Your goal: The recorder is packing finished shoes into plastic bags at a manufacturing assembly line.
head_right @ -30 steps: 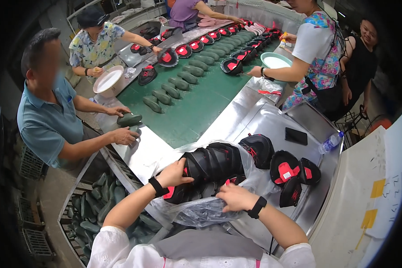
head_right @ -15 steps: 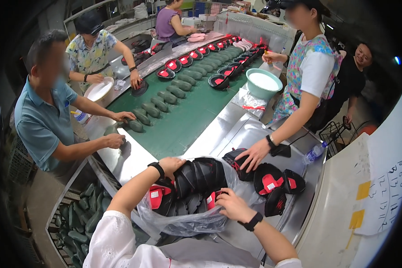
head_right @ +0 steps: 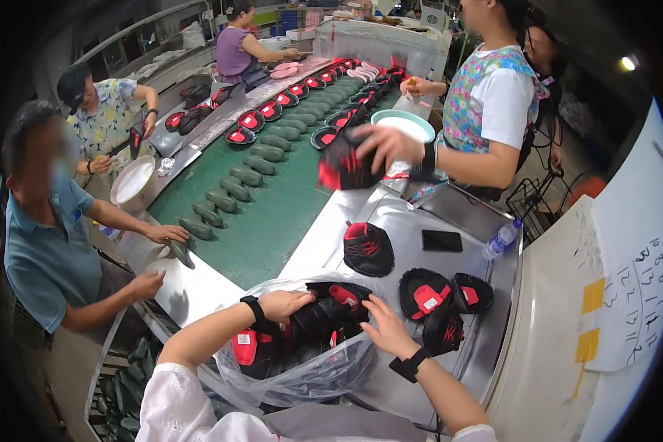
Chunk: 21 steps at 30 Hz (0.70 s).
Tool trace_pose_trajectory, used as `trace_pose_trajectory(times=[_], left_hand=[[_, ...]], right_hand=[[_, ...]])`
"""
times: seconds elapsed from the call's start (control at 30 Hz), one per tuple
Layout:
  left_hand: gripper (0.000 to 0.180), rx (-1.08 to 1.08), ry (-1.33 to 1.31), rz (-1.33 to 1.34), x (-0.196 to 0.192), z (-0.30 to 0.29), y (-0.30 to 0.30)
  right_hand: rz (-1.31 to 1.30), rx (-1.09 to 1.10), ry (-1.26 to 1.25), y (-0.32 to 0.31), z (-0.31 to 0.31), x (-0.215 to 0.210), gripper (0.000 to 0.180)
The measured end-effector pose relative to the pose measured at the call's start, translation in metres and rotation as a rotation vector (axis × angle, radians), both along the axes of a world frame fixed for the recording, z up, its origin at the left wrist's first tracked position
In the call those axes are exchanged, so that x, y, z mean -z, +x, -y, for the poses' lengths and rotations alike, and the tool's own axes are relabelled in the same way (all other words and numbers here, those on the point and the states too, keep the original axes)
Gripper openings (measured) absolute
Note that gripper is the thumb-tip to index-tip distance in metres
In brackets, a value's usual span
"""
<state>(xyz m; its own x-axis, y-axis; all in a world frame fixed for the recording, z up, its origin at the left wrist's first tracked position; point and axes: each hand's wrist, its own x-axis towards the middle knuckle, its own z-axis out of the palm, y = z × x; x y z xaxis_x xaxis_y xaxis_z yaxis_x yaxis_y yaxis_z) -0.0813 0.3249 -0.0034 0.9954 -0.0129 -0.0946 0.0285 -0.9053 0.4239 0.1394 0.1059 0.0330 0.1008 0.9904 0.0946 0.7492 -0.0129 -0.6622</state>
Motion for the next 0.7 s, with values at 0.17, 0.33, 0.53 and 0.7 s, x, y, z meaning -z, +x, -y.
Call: trace_pose_trajectory(times=[0.17, 0.33, 0.53, 0.7], left_hand=[[0.046, 0.023, 0.219, 0.277, -0.076, 0.027, -0.020], [0.033, 0.159, 0.500, 0.650, -0.094, 0.039, -0.060], [0.034, 0.230, 0.710, 0.845, -0.114, 0.067, -0.049], [0.032, -0.350, 0.414, 1.223, -0.118, 0.083, -0.012]], right_hand=[[-0.159, -0.002, -0.227, 0.015, -0.023, -0.005, 0.059], [-0.415, -0.133, -0.388, 0.037, -0.023, 0.003, 0.064], [-1.116, -0.175, -0.285, 0.006, -0.028, -0.060, 0.065], [-1.524, -0.322, -0.255, -0.024, -0.016, -0.064, 0.078]])
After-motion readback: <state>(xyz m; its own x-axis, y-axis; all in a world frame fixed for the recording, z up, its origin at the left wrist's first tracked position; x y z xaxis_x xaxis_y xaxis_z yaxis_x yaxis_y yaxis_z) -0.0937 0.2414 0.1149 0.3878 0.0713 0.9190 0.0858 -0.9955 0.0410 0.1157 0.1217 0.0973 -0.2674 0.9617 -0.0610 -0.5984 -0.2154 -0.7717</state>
